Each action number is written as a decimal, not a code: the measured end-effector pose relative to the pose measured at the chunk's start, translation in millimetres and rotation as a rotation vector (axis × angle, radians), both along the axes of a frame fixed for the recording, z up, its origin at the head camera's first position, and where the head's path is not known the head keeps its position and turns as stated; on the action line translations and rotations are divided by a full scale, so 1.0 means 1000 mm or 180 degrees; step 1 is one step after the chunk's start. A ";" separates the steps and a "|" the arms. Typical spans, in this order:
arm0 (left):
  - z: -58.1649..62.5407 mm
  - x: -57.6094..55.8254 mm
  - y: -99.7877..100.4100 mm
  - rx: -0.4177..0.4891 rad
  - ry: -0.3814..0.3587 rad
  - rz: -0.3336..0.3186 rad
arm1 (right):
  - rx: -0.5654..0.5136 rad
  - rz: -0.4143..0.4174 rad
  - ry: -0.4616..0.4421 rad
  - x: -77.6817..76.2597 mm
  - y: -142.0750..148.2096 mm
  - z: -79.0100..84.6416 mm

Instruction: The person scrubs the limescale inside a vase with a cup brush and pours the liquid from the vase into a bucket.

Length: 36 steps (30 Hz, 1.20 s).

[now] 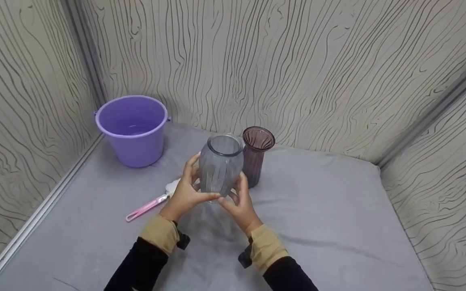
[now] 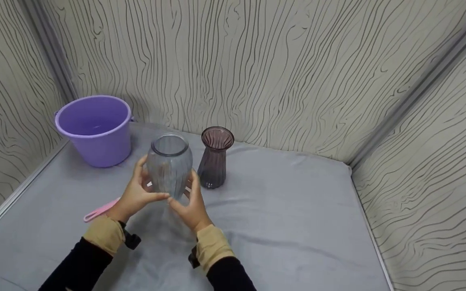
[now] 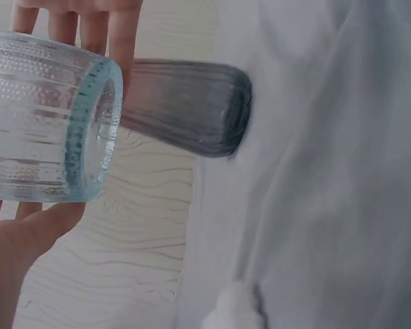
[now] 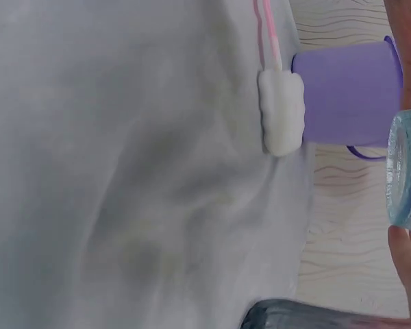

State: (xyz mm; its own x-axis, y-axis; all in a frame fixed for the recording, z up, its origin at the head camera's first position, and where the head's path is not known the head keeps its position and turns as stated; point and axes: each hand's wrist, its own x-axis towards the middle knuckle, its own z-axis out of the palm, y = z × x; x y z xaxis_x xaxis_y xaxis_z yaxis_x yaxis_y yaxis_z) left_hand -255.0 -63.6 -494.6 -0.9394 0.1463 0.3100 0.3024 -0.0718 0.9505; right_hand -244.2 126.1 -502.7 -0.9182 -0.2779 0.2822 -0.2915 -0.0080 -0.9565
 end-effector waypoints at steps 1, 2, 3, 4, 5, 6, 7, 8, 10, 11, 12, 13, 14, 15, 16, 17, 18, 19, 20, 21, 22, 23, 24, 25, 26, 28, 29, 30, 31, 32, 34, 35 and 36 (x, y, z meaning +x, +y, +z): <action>-0.002 0.001 0.004 -0.0016 0.0016 -0.0051 | -0.0027 -0.0025 -0.0012 0.002 0.004 -0.001; -0.004 0.002 0.008 -0.0036 0.0032 -0.0098 | -0.0041 -0.0074 -0.0018 0.005 0.007 -0.003; -0.006 0.002 0.012 -0.0040 0.0058 -0.0146 | -0.0029 -0.0155 -0.0018 0.007 0.009 -0.003; -0.008 0.003 0.016 -0.0059 0.0081 -0.0183 | -0.0012 -0.0255 -0.0037 0.009 0.011 -0.004; -0.009 0.003 0.021 -0.0080 0.0113 -0.0212 | 0.0015 -0.0372 -0.0049 0.011 0.012 -0.005; -0.011 0.003 0.025 -0.0129 0.0145 -0.0234 | 0.0032 -0.0480 -0.0060 0.012 0.014 -0.006; -0.013 0.003 0.030 -0.0184 0.0172 -0.0245 | 0.0033 -0.0582 -0.0054 0.013 0.015 -0.007; -0.014 0.004 0.035 -0.0211 0.0195 -0.0275 | 0.0033 -0.0700 -0.0043 0.014 0.017 -0.008; -0.017 0.004 0.044 -0.0270 0.0236 -0.0327 | 0.0029 -0.0908 -0.0028 0.016 0.021 -0.009; -0.019 0.004 0.049 -0.0285 0.0248 -0.0362 | 0.0028 -0.1001 -0.0011 0.017 0.024 -0.010; -0.020 0.004 0.053 -0.0287 0.0255 -0.0404 | 0.0036 -0.1083 -0.0005 0.018 0.027 -0.011; -0.022 0.003 0.057 -0.0264 0.0254 -0.0456 | 0.0048 -0.1168 0.0009 0.019 0.030 -0.011; -0.023 0.003 0.062 -0.0245 0.0249 -0.0503 | 0.0080 -0.1247 0.0009 0.020 0.033 -0.011; -0.025 0.003 0.066 -0.0249 0.0253 -0.0536 | 0.0111 -0.1317 -0.0003 0.022 0.037 -0.012; -0.026 0.003 0.070 -0.0253 0.0261 -0.0572 | 0.0141 -0.1381 0.0000 0.023 0.041 -0.012; -0.027 0.003 0.075 -0.0274 0.0274 -0.0600 | 0.0163 -0.1451 -0.0006 0.023 0.045 -0.013; -0.027 0.002 0.080 -0.0313 0.0295 -0.0620 | 0.0170 -0.1518 -0.0025 0.025 0.050 -0.013; -0.028 0.001 0.085 -0.0362 0.0321 -0.0633 | 0.0171 -0.1583 -0.0042 0.025 0.054 -0.013; -0.027 0.000 0.089 -0.0428 0.0349 -0.0636 | 0.0175 -0.1646 -0.0054 0.026 0.058 -0.014; -0.027 -0.001 0.095 -0.0502 0.0379 -0.0628 | 0.0177 -0.1710 -0.0058 0.027 0.063 -0.014; -0.026 -0.002 0.099 -0.0566 0.0407 -0.0621 | 0.0179 -0.1769 -0.0051 0.027 0.067 -0.015; -0.025 -0.002 0.104 -0.0637 0.0427 -0.0612 | 0.0186 -0.1832 -0.0046 0.027 0.071 -0.015; -0.024 -0.003 0.109 -0.0694 0.0443 -0.0608 | 0.0201 -0.1889 -0.0047 0.026 0.076 -0.016; -0.023 -0.003 0.114 -0.0751 0.0454 -0.0603 | 0.0215 -0.1948 -0.0026 0.026 0.080 -0.017; -0.023 -0.003 0.119 -0.0821 0.0445 -0.0600 | 0.0218 -0.1989 -0.0022 0.026 0.085 -0.018; -0.022 -0.003 0.130 -0.0910 0.0415 -0.0602 | 0.0211 -0.2051 -0.0075 0.026 0.095 -0.020; -0.023 -0.003 0.135 -0.0956 0.0401 -0.0598 | 0.0190 -0.2068 -0.0119 0.027 0.099 -0.021; -0.023 -0.003 0.141 -0.0980 0.0374 -0.0599 | 0.0161 -0.2080 -0.0174 0.027 0.104 -0.022; -0.024 -0.003 0.146 -0.1015 0.0337 -0.0595 | 0.0142 -0.2096 -0.0202 0.027 0.108 -0.023; -0.025 -0.003 0.152 -0.1030 0.0297 -0.0604 | 0.0137 -0.2113 -0.0252 0.027 0.113 -0.024; -0.026 -0.002 0.162 -0.1014 0.0264 -0.0617 | 0.0131 -0.2173 -0.0314 0.027 0.121 -0.026; -0.027 -0.002 0.166 -0.1021 0.0243 -0.0627 | 0.0135 -0.2202 -0.0350 0.027 0.124 -0.027; -0.029 -0.002 0.171 -0.1022 0.0224 -0.0634 | 0.0143 -0.2237 -0.0381 0.028 0.128 -0.028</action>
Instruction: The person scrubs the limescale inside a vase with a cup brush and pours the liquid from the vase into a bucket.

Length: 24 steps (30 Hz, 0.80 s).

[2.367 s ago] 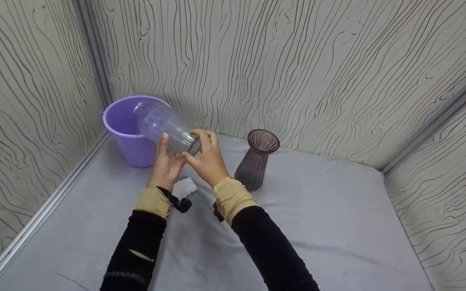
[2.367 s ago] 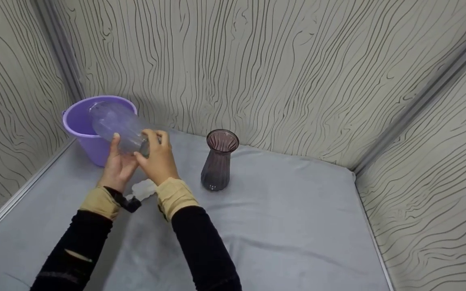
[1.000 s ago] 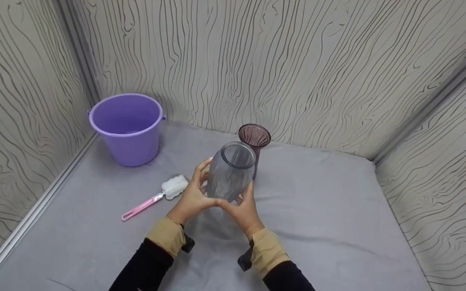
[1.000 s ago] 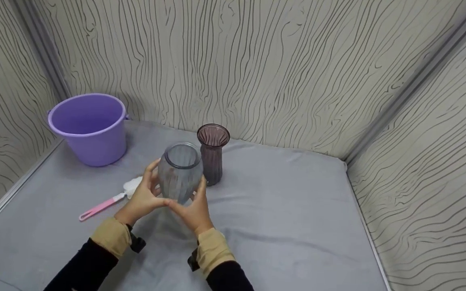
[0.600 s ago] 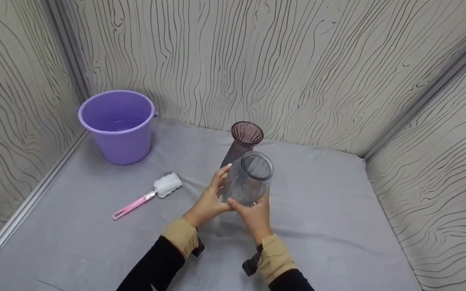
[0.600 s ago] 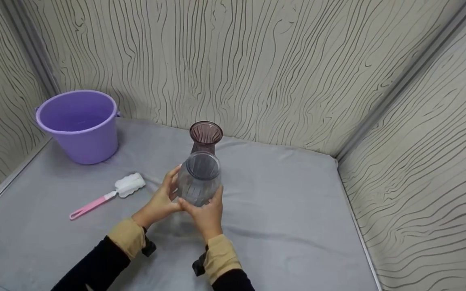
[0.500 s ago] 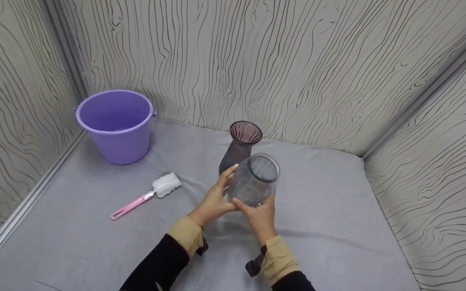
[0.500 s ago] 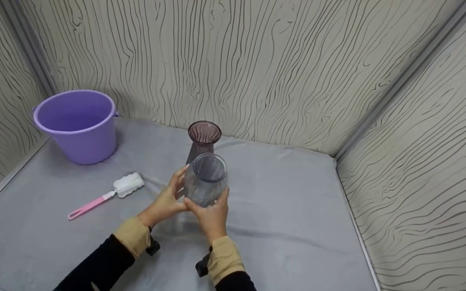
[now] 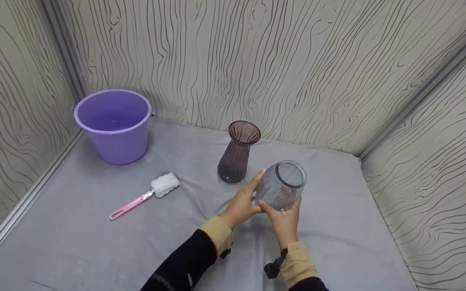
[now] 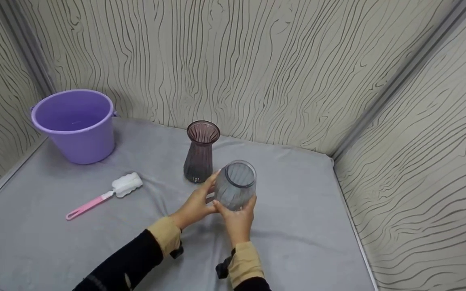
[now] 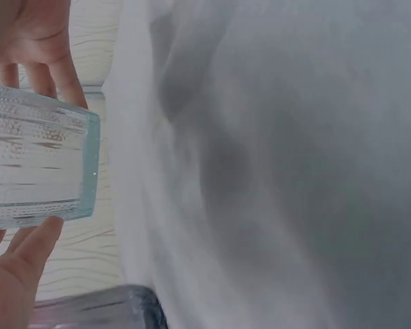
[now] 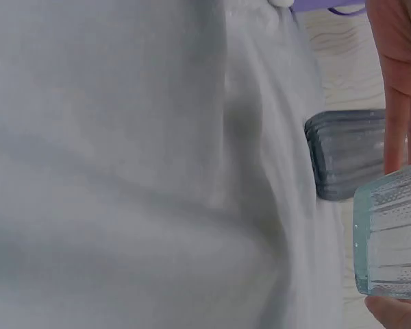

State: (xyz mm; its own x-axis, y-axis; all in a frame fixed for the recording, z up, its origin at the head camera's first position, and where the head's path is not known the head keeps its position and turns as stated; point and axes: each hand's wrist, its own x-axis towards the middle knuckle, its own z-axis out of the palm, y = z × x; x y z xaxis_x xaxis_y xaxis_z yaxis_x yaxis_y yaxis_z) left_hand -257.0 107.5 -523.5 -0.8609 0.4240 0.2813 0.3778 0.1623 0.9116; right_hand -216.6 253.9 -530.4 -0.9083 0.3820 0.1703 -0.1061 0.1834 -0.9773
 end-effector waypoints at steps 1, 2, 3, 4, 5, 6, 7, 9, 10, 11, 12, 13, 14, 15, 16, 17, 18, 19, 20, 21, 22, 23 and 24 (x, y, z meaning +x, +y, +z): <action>-0.002 0.000 0.005 -0.0008 -0.0017 -0.0002 | -0.0009 -0.0036 -0.0022 0.001 0.004 -0.001; -0.003 0.001 0.010 0.0004 -0.0010 -0.0008 | -0.0031 -0.0074 -0.0048 0.001 0.007 -0.002; -0.005 0.001 0.015 0.0012 -0.0002 -0.0006 | -0.0051 -0.0114 -0.0069 0.002 0.010 -0.003; -0.007 0.002 0.021 0.0005 -0.0007 0.0001 | -0.0074 -0.0162 -0.0091 0.003 0.013 -0.004; -0.009 0.003 0.026 0.0005 -0.0014 0.0011 | -0.0101 -0.0208 -0.0099 0.004 0.016 -0.005; -0.011 0.004 0.032 0.0004 -0.0005 0.0034 | -0.0110 -0.0266 -0.0104 0.004 0.019 -0.006; -0.012 0.006 0.037 0.0009 -0.0007 0.0057 | -0.0126 -0.0321 -0.0106 0.005 0.022 -0.007; -0.015 0.009 0.049 0.0015 0.0003 0.0124 | -0.0121 -0.0444 -0.0125 0.007 0.028 -0.008; -0.015 0.011 0.055 0.0012 0.0005 0.0162 | -0.0121 -0.0505 -0.0128 0.008 0.031 -0.008; -0.015 0.013 0.060 0.0016 0.0002 0.0195 | -0.0119 -0.0561 -0.0126 0.008 0.034 -0.008; -0.015 0.015 0.066 0.0014 0.0013 0.0234 | -0.0111 -0.0618 -0.0125 0.009 0.037 -0.008; -0.015 0.017 0.071 0.0032 0.0009 0.0258 | -0.0106 -0.0672 -0.0112 0.009 0.040 -0.008; -0.014 0.019 0.076 0.0036 0.0009 0.0277 | -0.0089 -0.0728 -0.0101 0.009 0.043 -0.007; -0.014 0.020 0.080 0.0035 -0.0007 0.0280 | -0.0072 -0.0782 -0.0084 0.009 0.046 -0.007; -0.013 0.021 0.084 0.0038 -0.0029 0.0268 | -0.0052 -0.0829 -0.0068 0.010 0.049 -0.007; -0.012 0.022 0.088 0.0040 -0.0058 0.0242 | -0.0026 -0.0866 -0.0056 0.010 0.052 -0.007; -0.011 0.023 0.091 0.0049 -0.0071 0.0203 | 0.0005 -0.0899 -0.0042 0.010 0.056 -0.007; -0.010 0.023 0.094 0.0064 -0.0108 0.0137 | 0.0043 -0.0934 -0.0034 0.011 0.059 -0.007; -0.008 0.024 0.096 0.0062 -0.0160 0.0058 | 0.0082 -0.0964 -0.0032 0.012 0.062 -0.008; -0.007 0.025 0.097 0.0071 -0.0206 -0.0035 | 0.0120 -0.0995 -0.0032 0.013 0.065 -0.009; -0.005 0.026 0.099 0.0098 -0.0267 -0.0124 | 0.0157 -0.1023 -0.0033 0.014 0.069 -0.009; -0.003 0.027 0.101 0.0127 -0.0342 -0.0220 | 0.0191 -0.1055 -0.0033 0.015 0.072 -0.011; -0.001 0.028 0.103 0.0166 -0.0411 -0.0305 | 0.0219 -0.1097 -0.0021 0.015 0.075 -0.012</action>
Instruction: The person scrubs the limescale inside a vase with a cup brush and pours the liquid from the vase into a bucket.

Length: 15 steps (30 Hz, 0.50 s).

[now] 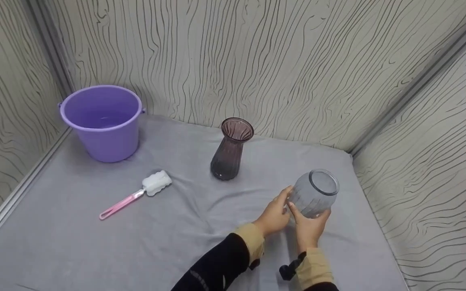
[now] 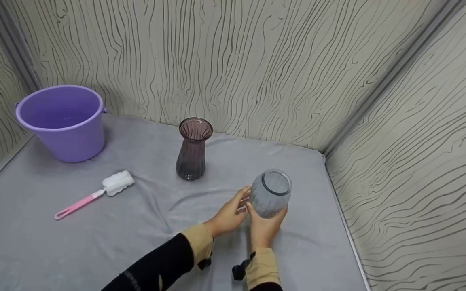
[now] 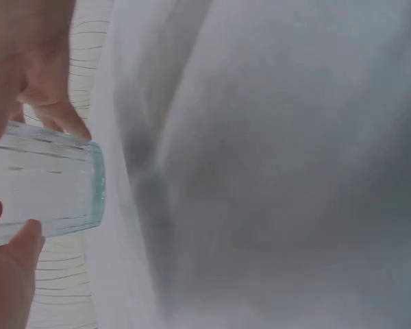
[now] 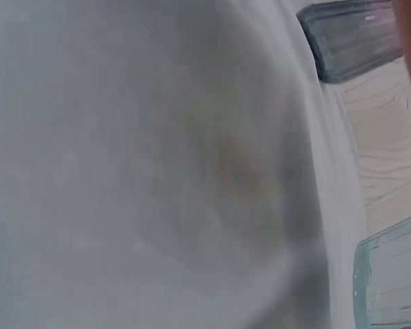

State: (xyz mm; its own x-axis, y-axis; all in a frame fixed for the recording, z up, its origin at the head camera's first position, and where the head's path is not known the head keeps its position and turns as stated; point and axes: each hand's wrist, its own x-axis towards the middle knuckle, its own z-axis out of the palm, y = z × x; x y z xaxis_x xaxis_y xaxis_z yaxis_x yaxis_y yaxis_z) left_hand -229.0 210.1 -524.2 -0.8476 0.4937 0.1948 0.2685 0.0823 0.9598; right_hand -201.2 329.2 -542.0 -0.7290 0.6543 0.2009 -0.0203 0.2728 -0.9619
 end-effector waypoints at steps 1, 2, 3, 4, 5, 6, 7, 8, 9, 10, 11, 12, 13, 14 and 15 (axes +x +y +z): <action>0.002 0.001 0.002 0.0030 -0.0105 -0.0081 | 0.0024 -0.0043 0.0006 0.001 0.003 -0.002; 0.004 0.003 0.004 0.0055 -0.0185 -0.0138 | 0.0036 -0.0090 0.0011 0.002 0.006 -0.003; 0.006 0.004 0.006 0.0092 -0.0253 -0.0185 | 0.0034 -0.0138 0.0021 0.002 0.009 -0.004; 0.008 0.006 0.008 0.0127 -0.0326 -0.0225 | 0.0016 -0.0185 0.0031 0.003 0.012 -0.005; 0.009 0.007 0.010 0.0147 -0.0358 -0.0263 | -0.0011 -0.0230 0.0033 0.003 0.015 -0.005; 0.010 0.008 0.013 0.0145 -0.0364 -0.0283 | -0.0043 -0.0269 0.0029 0.004 0.018 -0.006; 0.012 0.009 0.015 0.0129 -0.0364 -0.0305 | -0.0076 -0.0302 0.0026 0.004 0.020 -0.006; 0.013 0.010 0.017 0.0092 -0.0336 -0.0312 | -0.0108 -0.0333 0.0012 0.005 0.023 -0.007; 0.014 0.012 0.019 0.0035 -0.0302 -0.0325 | -0.0133 -0.0354 0.0000 0.005 0.025 -0.007; 0.015 0.012 0.020 -0.0020 -0.0260 -0.0332 | -0.0147 -0.0372 -0.0008 0.005 0.028 -0.007; 0.015 0.013 0.022 -0.0092 -0.0227 -0.0327 | -0.0149 -0.0381 -0.0024 0.006 0.030 -0.007; 0.016 0.014 0.023 -0.0169 -0.0202 -0.0331 | -0.0148 -0.0383 -0.0031 0.006 0.033 -0.008; 0.016 0.015 0.024 -0.0231 -0.0190 -0.0342 | -0.0141 -0.0386 -0.0043 0.007 0.036 -0.008; 0.017 0.016 0.026 -0.0285 -0.0173 -0.0353 | -0.0128 -0.0390 -0.0057 0.007 0.038 -0.008; 0.017 0.016 0.027 -0.0326 -0.0166 -0.0372 | -0.0113 -0.0398 -0.0066 0.008 0.040 -0.008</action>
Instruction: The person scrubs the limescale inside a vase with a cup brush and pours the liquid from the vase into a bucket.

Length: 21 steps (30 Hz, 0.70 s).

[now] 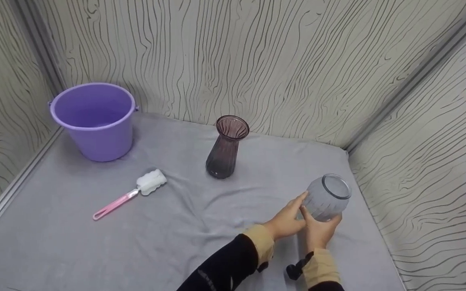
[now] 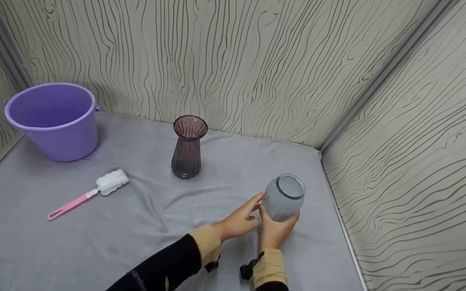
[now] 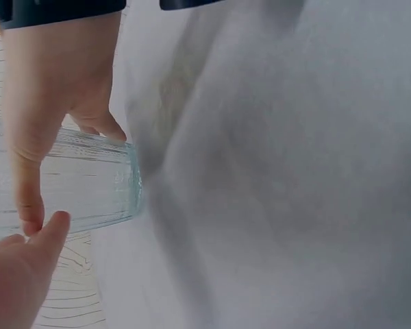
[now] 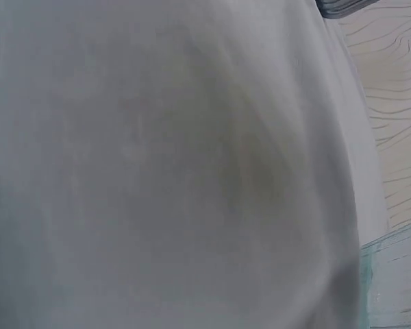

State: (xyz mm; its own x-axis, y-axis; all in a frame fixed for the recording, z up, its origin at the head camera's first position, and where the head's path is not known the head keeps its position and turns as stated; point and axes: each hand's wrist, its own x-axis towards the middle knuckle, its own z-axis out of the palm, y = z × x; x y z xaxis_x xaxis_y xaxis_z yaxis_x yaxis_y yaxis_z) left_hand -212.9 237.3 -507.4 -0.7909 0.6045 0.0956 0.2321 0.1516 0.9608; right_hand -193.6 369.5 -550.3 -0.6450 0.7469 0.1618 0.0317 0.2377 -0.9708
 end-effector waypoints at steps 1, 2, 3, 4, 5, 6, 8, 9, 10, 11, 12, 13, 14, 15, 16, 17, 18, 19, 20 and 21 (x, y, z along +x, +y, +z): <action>0.000 0.000 0.001 -0.0031 0.0005 -0.0014 | 0.0015 -0.0007 -0.0019 0.000 0.002 -0.001; -0.001 0.000 0.002 -0.0056 0.0006 -0.0030 | 0.0020 -0.0015 -0.0035 0.000 0.003 -0.002; -0.001 0.001 0.003 -0.0071 0.0017 -0.0052 | 0.0020 -0.0027 -0.0042 0.000 0.004 -0.002; -0.002 0.001 0.003 -0.0079 0.0021 -0.0069 | 0.0024 -0.0041 -0.0043 0.000 0.005 -0.003; -0.003 0.001 0.004 -0.0089 0.0023 -0.0084 | 0.0014 -0.0050 -0.0025 0.000 0.006 -0.004; -0.004 0.001 0.004 -0.0100 0.0028 -0.0099 | 0.0013 -0.0060 -0.0009 0.000 0.006 -0.005; -0.004 0.001 0.004 -0.0104 0.0039 -0.0133 | 0.0004 -0.0077 0.0046 -0.001 0.007 -0.007; -0.004 0.002 0.003 -0.0097 0.0058 -0.0150 | 0.0007 -0.0081 0.0068 -0.001 0.007 -0.008; -0.004 0.002 0.003 -0.0071 0.0058 -0.0176 | 0.0007 -0.0083 0.0091 -0.001 0.006 -0.009; -0.004 0.002 0.002 -0.0054 0.0027 -0.0216 | 0.0007 -0.0088 0.0107 -0.001 0.006 -0.009; -0.004 0.003 0.001 -0.0029 0.0009 -0.0252 | 0.0022 -0.0099 0.0111 -0.001 0.006 -0.010; -0.005 0.003 0.000 0.0002 -0.0022 -0.0284 | 0.0040 -0.0114 0.0109 -0.001 0.006 -0.010; -0.005 0.003 0.000 0.0038 -0.0067 -0.0314 | 0.0056 -0.0124 0.0109 -0.001 0.006 -0.011; -0.007 0.004 0.000 0.0064 -0.0108 -0.0339 | 0.0075 -0.0130 0.0106 -0.001 0.007 -0.011; -0.008 0.004 0.000 0.0084 -0.0158 -0.0358 | 0.0104 -0.0140 0.0105 -0.001 0.007 -0.012; -0.008 0.004 0.000 0.0084 -0.0184 -0.0370 | 0.0137 -0.0148 0.0108 -0.001 0.007 -0.012; -0.009 0.004 0.001 0.0079 -0.0179 -0.0364 | 0.0169 -0.0154 0.0111 -0.001 0.007 -0.012; -0.010 0.004 0.001 0.0068 -0.0180 -0.0364 | 0.0198 -0.0153 0.0122 -0.001 0.007 -0.013; -0.011 0.005 0.000 0.0055 -0.0175 -0.0364 | 0.0216 -0.0144 0.0134 -0.002 0.007 -0.013; -0.011 0.004 0.000 0.0038 -0.0150 -0.0362 | 0.0230 -0.0132 0.0142 -0.002 0.007 -0.013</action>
